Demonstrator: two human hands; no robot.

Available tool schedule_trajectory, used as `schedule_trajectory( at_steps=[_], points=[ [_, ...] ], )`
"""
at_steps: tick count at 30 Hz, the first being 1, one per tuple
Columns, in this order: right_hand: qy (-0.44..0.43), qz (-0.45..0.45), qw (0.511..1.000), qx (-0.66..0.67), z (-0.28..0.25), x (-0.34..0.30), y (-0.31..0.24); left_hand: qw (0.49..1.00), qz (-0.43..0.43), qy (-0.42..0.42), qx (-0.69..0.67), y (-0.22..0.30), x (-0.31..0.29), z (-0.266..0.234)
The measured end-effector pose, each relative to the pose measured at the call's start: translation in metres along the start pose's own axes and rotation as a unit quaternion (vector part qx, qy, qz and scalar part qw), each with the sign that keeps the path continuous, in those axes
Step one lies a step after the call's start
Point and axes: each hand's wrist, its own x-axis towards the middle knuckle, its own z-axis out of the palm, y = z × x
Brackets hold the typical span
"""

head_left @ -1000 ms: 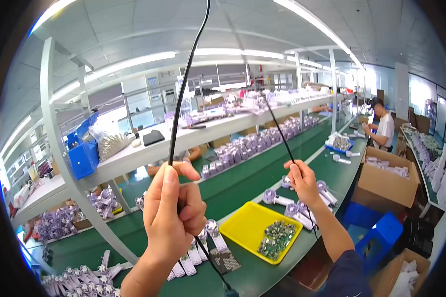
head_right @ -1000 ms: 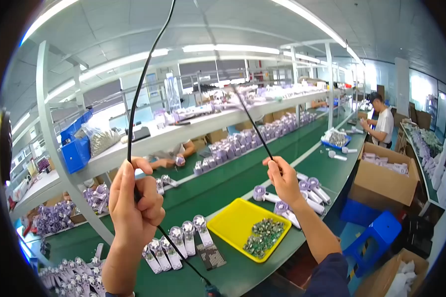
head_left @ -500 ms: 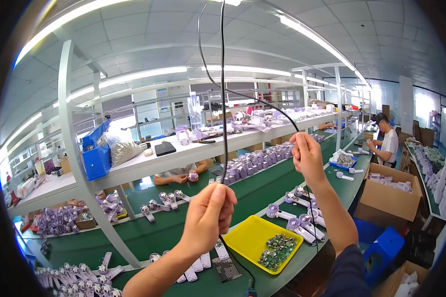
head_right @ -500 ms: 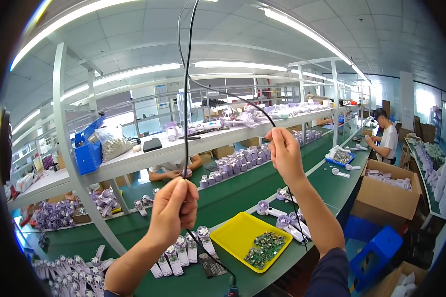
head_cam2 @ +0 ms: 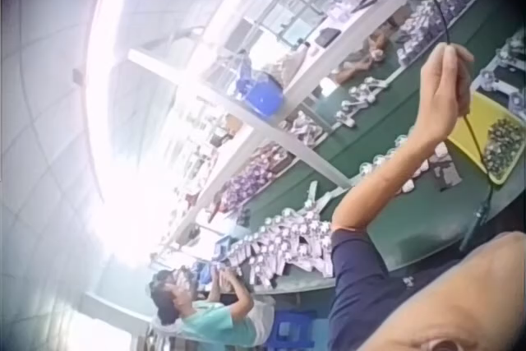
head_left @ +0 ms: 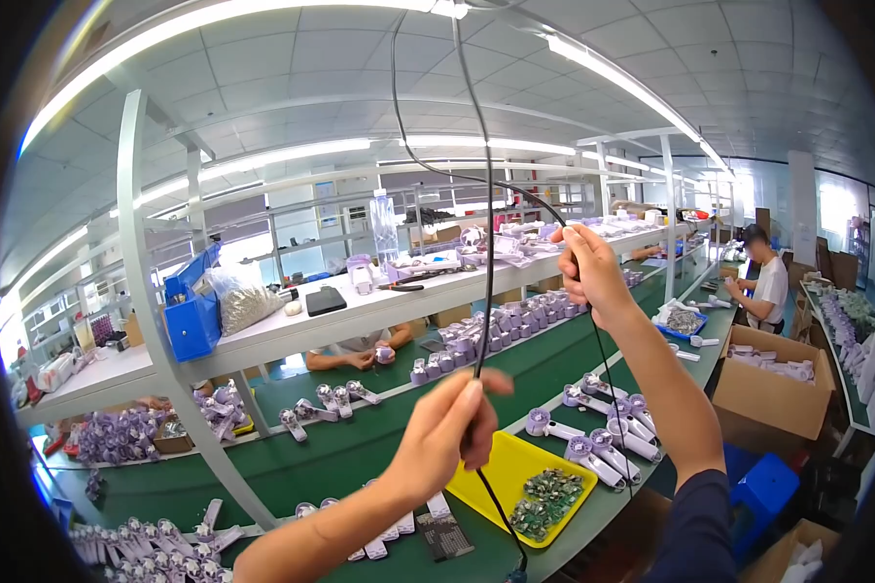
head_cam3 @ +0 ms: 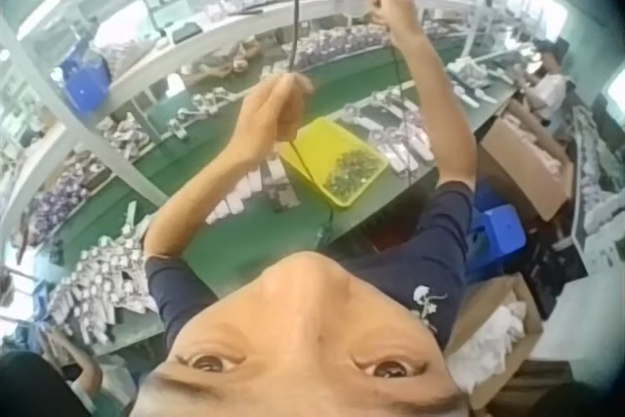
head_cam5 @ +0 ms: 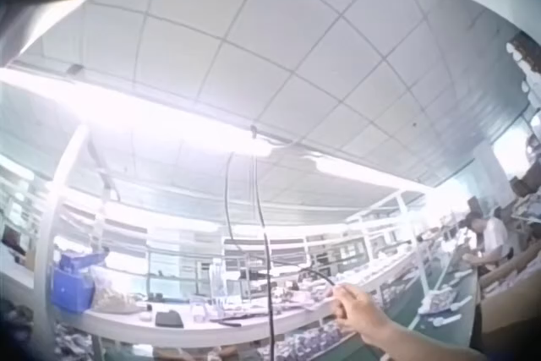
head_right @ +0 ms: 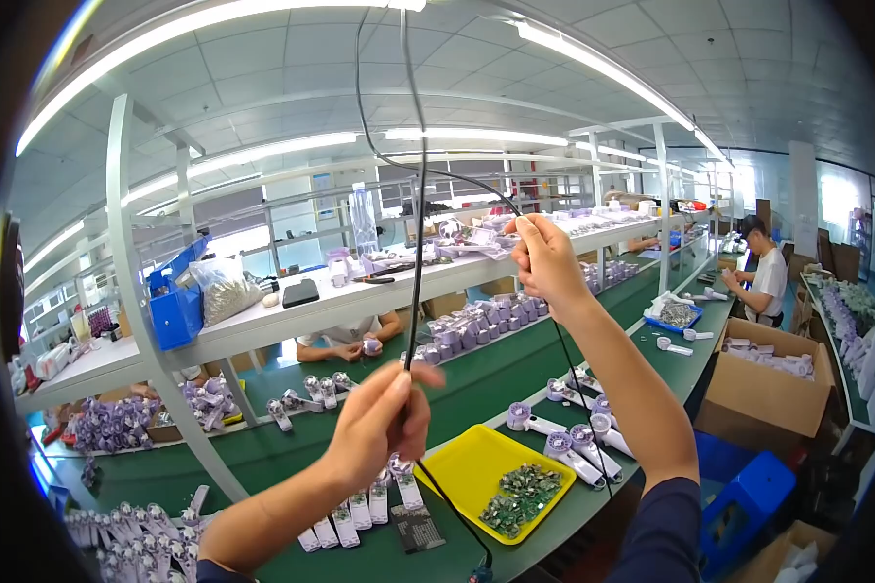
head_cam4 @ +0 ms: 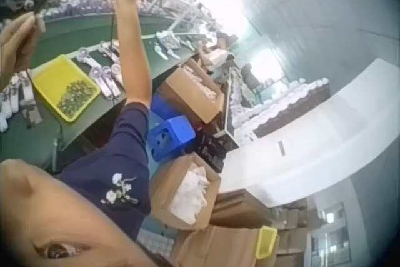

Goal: The person assembles portable fans by placing circuit boards into the fan housings and screwing them in with an electric screwdriver.

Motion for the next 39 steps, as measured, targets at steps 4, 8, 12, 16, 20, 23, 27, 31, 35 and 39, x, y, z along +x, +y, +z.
schedule_trajectory(
  at_steps=[4,8,12,16,20,23,27,31,35,39],
  points=[
    [-0.052,0.025,0.998,0.023,-0.011,-0.004,-0.007,0.984,0.139,0.082,0.076,0.043,0.059,0.0],
    [-0.156,0.126,0.98,0.015,0.012,0.009,-0.03,0.976,0.169,0.106,0.081,0.103,0.101,-0.003],
    [-0.258,0.098,0.957,0.094,0.032,0.054,-0.045,0.967,0.181,0.125,0.133,0.142,0.119,0.005],
    [-0.276,0.095,0.947,0.136,0.08,0.101,-0.052,0.949,0.189,0.183,0.175,0.162,0.127,-0.005],
    [-0.148,-0.006,0.973,0.176,0.117,0.127,-0.07,0.942,0.172,0.202,0.203,0.161,0.133,-0.007],
    [-0.13,-0.055,0.971,0.195,0.128,0.139,-0.079,0.945,0.157,0.194,0.211,0.164,0.132,-0.004],
    [-0.098,-0.069,0.976,0.181,0.14,0.155,-0.091,0.926,0.203,0.194,0.251,0.168,0.135,0.006],
    [-0.088,-0.089,0.967,0.221,0.144,0.171,-0.097,0.915,0.172,0.187,0.314,0.153,0.126,0.01],
    [-0.09,-0.074,0.969,0.219,0.141,0.181,-0.107,0.935,0.084,0.197,0.282,0.134,0.104,0.011],
    [-0.075,-0.086,0.977,0.181,0.138,0.188,-0.116,0.951,0.071,0.172,0.245,0.104,0.088,0.011]
  ],
)
